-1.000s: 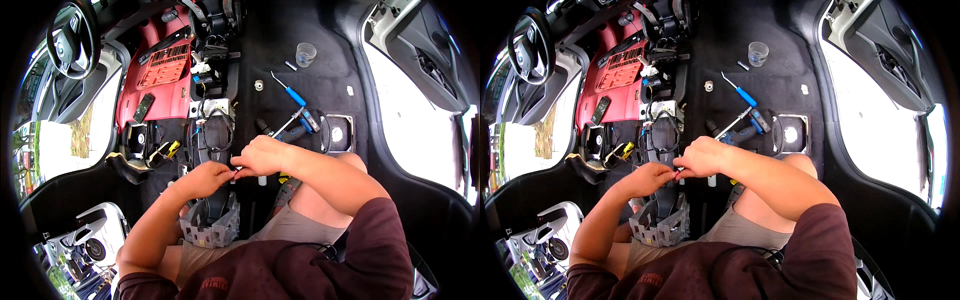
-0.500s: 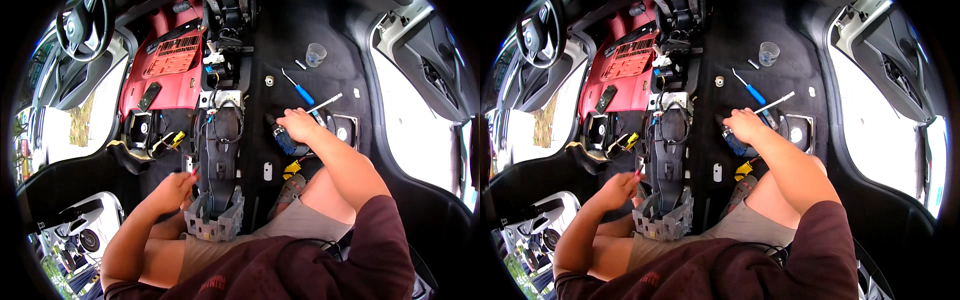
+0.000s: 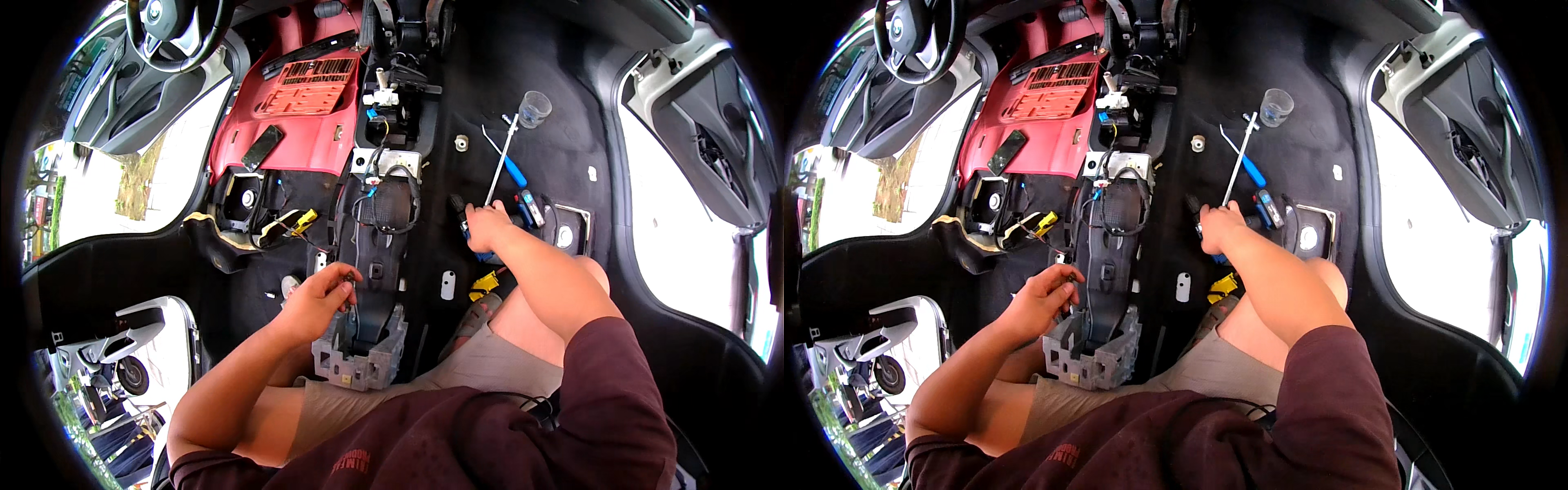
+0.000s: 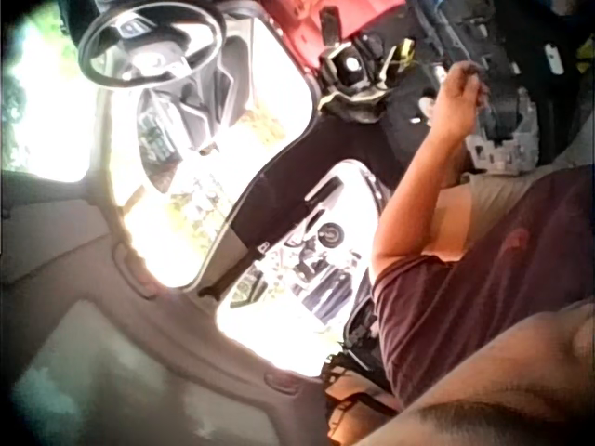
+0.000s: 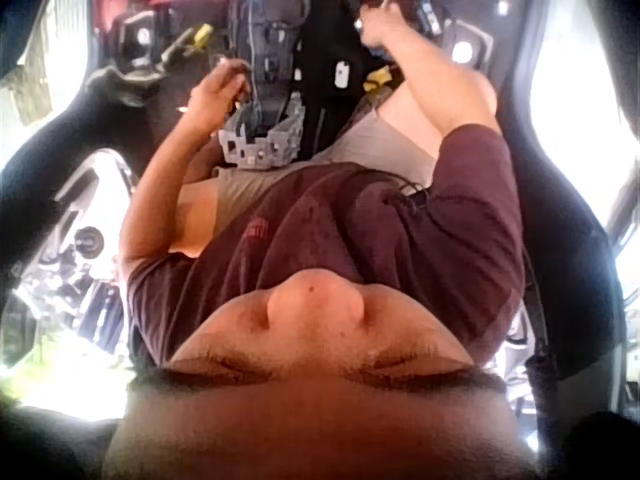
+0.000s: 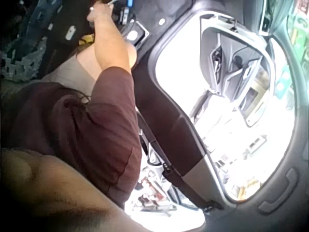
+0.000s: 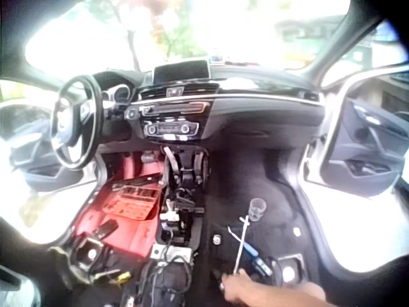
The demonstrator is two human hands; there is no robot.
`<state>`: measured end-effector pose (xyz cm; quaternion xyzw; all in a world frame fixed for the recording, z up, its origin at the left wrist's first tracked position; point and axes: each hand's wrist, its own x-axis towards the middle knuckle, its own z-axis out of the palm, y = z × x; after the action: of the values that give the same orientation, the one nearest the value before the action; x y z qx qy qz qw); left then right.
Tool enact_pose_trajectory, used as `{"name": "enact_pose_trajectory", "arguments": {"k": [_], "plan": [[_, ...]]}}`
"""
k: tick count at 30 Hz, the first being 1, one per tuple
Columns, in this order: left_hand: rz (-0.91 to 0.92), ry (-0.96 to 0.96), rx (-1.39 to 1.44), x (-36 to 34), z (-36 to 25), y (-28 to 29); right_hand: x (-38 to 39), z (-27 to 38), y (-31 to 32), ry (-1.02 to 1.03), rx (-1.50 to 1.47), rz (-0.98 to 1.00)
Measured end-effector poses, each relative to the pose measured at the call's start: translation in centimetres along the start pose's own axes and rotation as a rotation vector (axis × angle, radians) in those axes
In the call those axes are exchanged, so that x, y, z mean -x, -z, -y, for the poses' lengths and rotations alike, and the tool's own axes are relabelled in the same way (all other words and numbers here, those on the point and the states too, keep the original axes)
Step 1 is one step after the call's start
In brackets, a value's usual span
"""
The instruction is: The person disassembles parts of a car's center console using a screwdriver, a power drill, and a socket wrench. They disconnect wiring harnesses and remove plastic trim and screws from the car interior floor.
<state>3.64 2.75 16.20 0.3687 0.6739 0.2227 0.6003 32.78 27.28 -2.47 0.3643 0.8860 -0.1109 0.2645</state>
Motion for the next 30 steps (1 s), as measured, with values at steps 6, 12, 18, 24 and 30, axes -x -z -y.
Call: {"name": "enact_pose_trajectory", "arguments": {"k": [6, 12, 18, 24, 30], "plan": [[-0.036, -0.006, 0.171, 0.3, -0.7, -0.7, -1.2, -0.1, -1.3, -0.222, -0.271, 0.012], [-0.196, -0.172, 0.183, 0.5, -1.4, -0.3, -0.8, 0.7, 1.9, -0.251, -0.360, 0.134], [-0.284, -0.186, 0.417, 1.0, -4.6, 1.2, 3.9, 0.8, 6.2, 0.050, -0.732, 0.034], [-0.240, -0.300, 0.661, 1.0, -6.7, 0.1, 11.3, 3.0, 10.6, 0.564, -1.397, 0.166], [-0.227, -0.315, 0.698, 1.7, -8.0, -2.3, 13.3, 4.6, 13.1, 0.880, -1.357, 0.288]]}}
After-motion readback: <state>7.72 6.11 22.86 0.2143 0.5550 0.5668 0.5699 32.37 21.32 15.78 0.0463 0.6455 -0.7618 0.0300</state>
